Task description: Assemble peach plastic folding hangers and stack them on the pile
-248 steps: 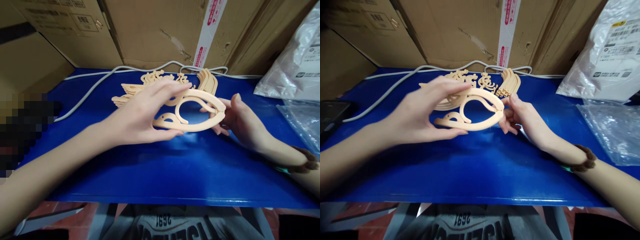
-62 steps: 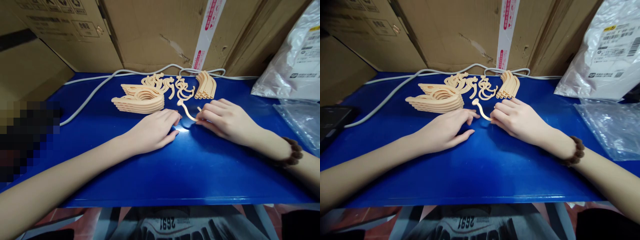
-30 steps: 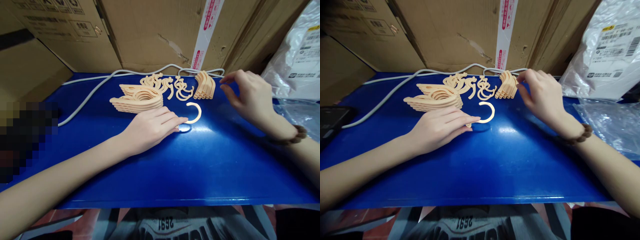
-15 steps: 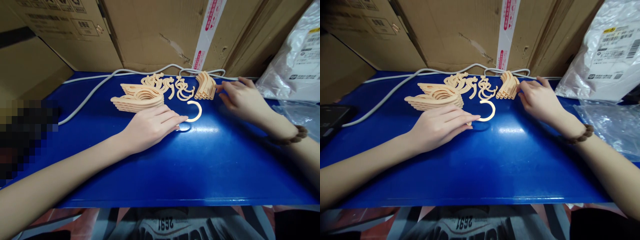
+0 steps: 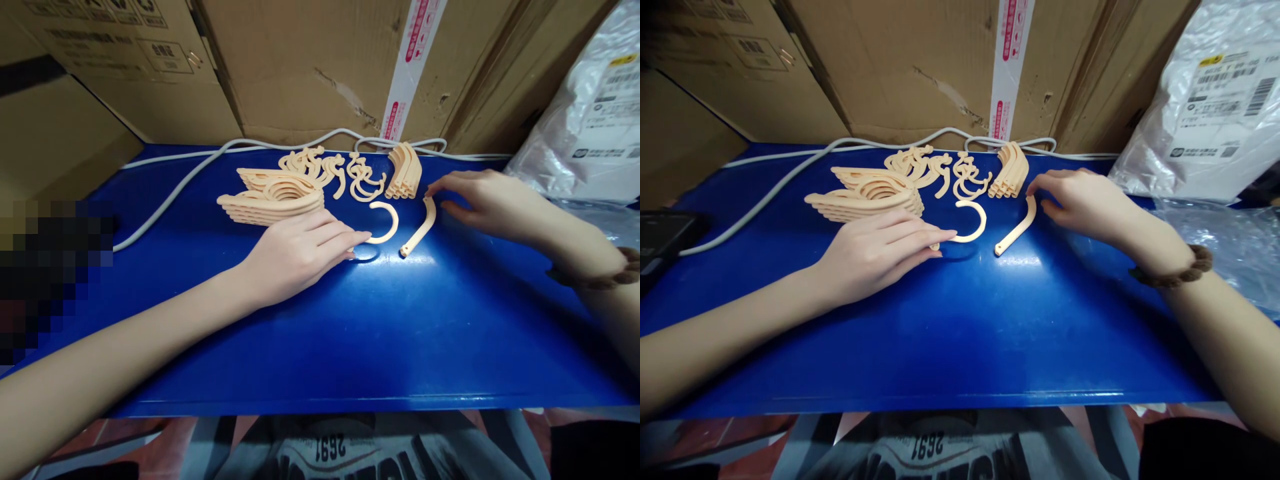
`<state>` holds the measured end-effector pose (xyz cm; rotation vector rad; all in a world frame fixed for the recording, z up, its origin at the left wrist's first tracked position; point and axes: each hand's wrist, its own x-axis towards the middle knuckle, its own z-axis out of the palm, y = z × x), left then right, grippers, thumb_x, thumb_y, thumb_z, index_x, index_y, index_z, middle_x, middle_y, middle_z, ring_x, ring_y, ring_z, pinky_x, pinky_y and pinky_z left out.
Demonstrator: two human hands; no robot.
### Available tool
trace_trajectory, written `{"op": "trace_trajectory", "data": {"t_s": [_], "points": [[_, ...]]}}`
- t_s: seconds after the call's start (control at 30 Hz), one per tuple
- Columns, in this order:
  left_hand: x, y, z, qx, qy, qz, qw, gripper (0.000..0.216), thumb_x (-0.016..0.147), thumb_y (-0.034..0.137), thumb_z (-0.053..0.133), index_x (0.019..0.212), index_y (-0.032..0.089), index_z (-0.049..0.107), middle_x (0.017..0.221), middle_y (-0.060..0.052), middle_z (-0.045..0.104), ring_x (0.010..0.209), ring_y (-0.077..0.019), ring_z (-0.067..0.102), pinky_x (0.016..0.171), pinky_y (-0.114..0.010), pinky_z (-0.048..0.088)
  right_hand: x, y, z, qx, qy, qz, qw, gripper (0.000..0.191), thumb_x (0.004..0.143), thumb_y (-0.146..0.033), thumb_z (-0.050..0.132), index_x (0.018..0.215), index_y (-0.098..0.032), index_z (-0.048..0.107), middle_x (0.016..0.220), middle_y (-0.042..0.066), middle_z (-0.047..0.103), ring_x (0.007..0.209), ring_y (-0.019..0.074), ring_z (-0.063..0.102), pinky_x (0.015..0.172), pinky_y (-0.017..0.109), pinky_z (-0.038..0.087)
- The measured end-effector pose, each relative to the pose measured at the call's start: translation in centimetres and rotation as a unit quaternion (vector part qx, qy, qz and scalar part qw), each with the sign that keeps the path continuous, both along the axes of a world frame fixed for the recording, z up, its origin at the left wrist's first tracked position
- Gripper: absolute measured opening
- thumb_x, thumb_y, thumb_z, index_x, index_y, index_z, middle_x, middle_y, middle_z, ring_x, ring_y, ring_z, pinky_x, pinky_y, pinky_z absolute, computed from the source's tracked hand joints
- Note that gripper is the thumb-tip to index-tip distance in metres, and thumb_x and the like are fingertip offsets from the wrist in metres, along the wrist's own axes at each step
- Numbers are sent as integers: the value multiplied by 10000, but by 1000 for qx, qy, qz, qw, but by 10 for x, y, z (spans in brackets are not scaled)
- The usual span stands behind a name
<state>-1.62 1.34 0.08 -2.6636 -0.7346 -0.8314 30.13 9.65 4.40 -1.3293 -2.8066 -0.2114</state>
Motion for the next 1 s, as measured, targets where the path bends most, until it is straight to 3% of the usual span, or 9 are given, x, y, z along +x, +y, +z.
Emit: {"op": "trace_trajectory", "data": {"t_s": [0.13, 0.3, 0.37, 0.47, 0.57, 0.7, 0.8, 0.9, 1.0], "points": [[0, -2, 1, 4, -10, 4, 1000, 245, 997, 194, 531, 1187, 113, 664, 1029, -63, 752, 899, -189, 667, 813, -313, 539, 8, 5, -1, -93, 20, 63, 993, 278, 881, -285, 556, 1119, -213, 681, 1197, 113, 670, 978, 260, 670, 830, 377, 509], [1, -5, -1, -36, -36, 18, 999, 267, 998, 219, 538, 1221, 124, 652, 1056, -66, 743, 930, -191, 656, 848, -317, 531, -22, -21, -2, -132, 86, 143, 977, 270, 945, -403, 533, 1071, -211, 675, 1089, 85, 687, 919, 225, 663, 796, 365, 505], [2, -7, -2, -58, -53, 24, 997, 275, 993, 221, 548, 1231, 124, 647, 1057, -67, 739, 935, -195, 652, 853, -322, 528, -39, -38, -7, -98, 94, 164, 977, 275, 973, -388, 497, 1064, -190, 663, 1018, 90, 691, 897, 223, 650, 808, 375, 482], [4, -10, -3, -70, -68, 41, 994, 296, 991, 217, 550, 1263, 129, 627, 1081, -70, 732, 960, -197, 649, 876, -324, 521, -59, -60, -13, 28, 52, 165, 984, 271, 988, -338, 469, 967, -173, 683, 928, 105, 690, 889, 253, 629, 862, 432, 437], [5, -11, -4, -79, -90, 54, 991, 308, 991, 221, 551, 1280, 131, 610, 1104, -71, 730, 985, -190, 652, 912, -318, 513, -68, -73, -15, 42, 104, 187, 976, 234, 974, -325, 508, 882, -184, 671, 912, 90, 697, 878, 237, 622, 845, 404, 431], [5, -12, -5, -87, -111, 61, 988, 335, 971, 211, 586, 1299, 140, 598, 1091, -58, 733, 951, -185, 653, 883, -305, 517, -71, -79, -16, -103, 259, 194, 940, 153, 948, -292, 572, 1052, -193, 625, 1022, 64, 708, 916, 192, 649, 829, 334, 476], [6, -12, -5, -76, -116, 60, 988, 350, 965, 211, 597, 1307, 132, 592, 1090, -60, 732, 926, -178, 651, 867, -296, 520, -74, -82, -19, -247, 357, 161, 886, 368, 956, -275, 577, 1317, -221, 529, 1212, 59, 670, 1052, 169, 644, 911, 302, 499], [6, -11, -5, -53, -111, 56, 991, 332, 970, 205, 589, 1292, 123, 599, 1082, -65, 736, 917, -177, 656, 883, -304, 521, -76, -84, -24, -352, 426, 115, 825, 375, 979, -266, 541, 1354, -254, 536, 1241, 45, 669, 1052, 161, 656, 939, 318, 509], [6, -11, -5, -29, -105, 60, 992, 328, 980, 215, 573, 1293, 121, 590, 1069, -68, 738, 923, -181, 662, 884, -307, 524, -78, -83, -26, -396, 482, 67, 778, 369, 959, -291, 580, 1327, -267, 584, 1229, 39, 682, 1004, 165, 674, 892, 323, 535]]}}
